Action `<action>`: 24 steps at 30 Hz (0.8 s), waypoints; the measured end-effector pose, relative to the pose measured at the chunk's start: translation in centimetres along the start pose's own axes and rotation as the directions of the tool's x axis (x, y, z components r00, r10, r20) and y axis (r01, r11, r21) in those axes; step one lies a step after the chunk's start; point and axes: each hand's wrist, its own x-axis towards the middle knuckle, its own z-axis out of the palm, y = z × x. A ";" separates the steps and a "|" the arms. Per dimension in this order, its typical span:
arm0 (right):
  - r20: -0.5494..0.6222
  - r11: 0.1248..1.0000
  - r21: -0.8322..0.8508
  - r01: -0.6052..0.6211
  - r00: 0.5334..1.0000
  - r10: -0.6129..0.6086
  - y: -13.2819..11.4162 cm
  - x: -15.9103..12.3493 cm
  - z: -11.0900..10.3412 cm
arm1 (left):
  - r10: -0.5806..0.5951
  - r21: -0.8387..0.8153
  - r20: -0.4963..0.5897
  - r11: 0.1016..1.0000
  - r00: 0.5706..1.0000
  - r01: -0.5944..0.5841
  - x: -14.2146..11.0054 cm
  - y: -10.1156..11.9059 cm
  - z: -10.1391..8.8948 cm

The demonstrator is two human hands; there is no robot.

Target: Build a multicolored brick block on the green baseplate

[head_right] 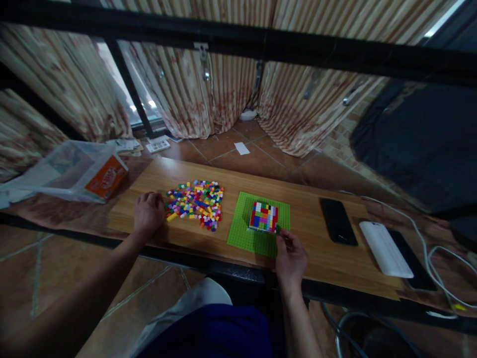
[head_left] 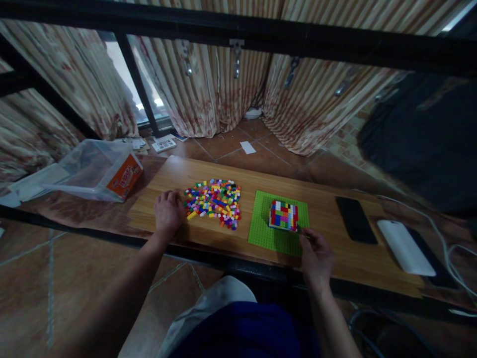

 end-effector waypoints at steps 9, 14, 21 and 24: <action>0.458 0.829 -0.253 0.499 0.816 -0.351 -3.2 3.9 0.8 | -0.027 0.021 0.036 0.999 0.999 0.026 -0.4 0.5 -0.3; 0.714 0.677 -0.305 0.670 0.631 -0.303 -2.7 8.7 2.6 | -0.032 0.011 0.023 0.999 0.999 0.032 -0.5 0.4 -0.2; 0.765 0.620 -0.333 0.711 0.588 -0.263 -1.4 9.9 3.3 | -0.044 -0.013 0.034 0.999 0.998 0.044 -0.7 0.7 -0.4; 0.680 0.638 -0.403 0.656 0.681 -0.271 -0.8 9.8 2.5 | -0.046 -0.024 0.034 0.999 0.998 0.047 -0.8 0.7 -0.4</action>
